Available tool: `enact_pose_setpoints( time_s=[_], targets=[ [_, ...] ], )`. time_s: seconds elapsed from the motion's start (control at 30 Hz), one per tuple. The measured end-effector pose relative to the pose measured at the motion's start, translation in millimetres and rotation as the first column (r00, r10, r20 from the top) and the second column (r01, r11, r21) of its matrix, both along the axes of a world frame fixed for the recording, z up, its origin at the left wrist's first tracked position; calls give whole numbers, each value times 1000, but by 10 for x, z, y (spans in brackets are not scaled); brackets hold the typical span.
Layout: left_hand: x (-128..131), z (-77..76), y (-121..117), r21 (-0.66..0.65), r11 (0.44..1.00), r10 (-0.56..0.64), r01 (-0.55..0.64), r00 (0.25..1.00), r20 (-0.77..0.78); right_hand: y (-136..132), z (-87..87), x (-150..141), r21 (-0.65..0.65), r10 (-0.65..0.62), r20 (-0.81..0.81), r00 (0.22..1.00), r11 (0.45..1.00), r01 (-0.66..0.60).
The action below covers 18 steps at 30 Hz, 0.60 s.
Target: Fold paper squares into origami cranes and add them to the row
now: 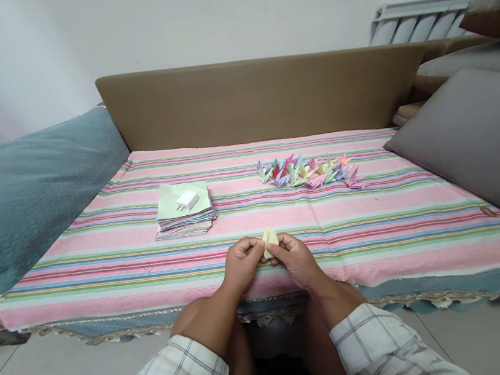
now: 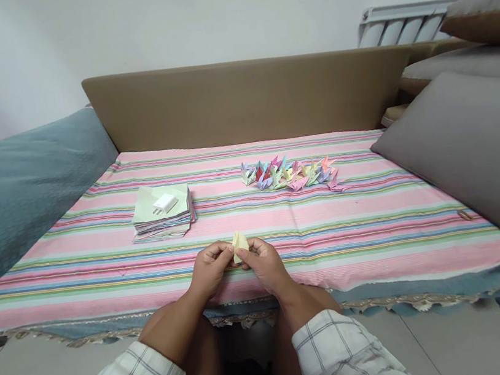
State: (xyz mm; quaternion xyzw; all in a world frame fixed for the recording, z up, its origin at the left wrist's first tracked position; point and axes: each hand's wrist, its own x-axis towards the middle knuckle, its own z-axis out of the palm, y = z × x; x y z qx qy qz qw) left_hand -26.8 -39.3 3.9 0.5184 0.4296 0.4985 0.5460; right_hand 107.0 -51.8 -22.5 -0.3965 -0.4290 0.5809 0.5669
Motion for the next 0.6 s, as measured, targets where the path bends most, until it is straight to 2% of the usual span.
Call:
enact_pose_setpoints(
  time_s=[0.2,0.33,0.47,0.6],
  targets=[
    [-1,17,-10,-36,998,-50,51,999,7,-6,22,18,26,47,34,998,999,-48],
    [2,27,-19,-67,992,-101,108,989,109,-21,43,34,20,78,76,994,997,-80],
    [8,40,-16,-67,989,-124,134,984,131,-40,54,31,4,102,179,979,995,-104],
    [-3,28,-12,-63,993,-90,101,984,153,-56,79,6,56,105,311,944,990,-129]
  ],
)
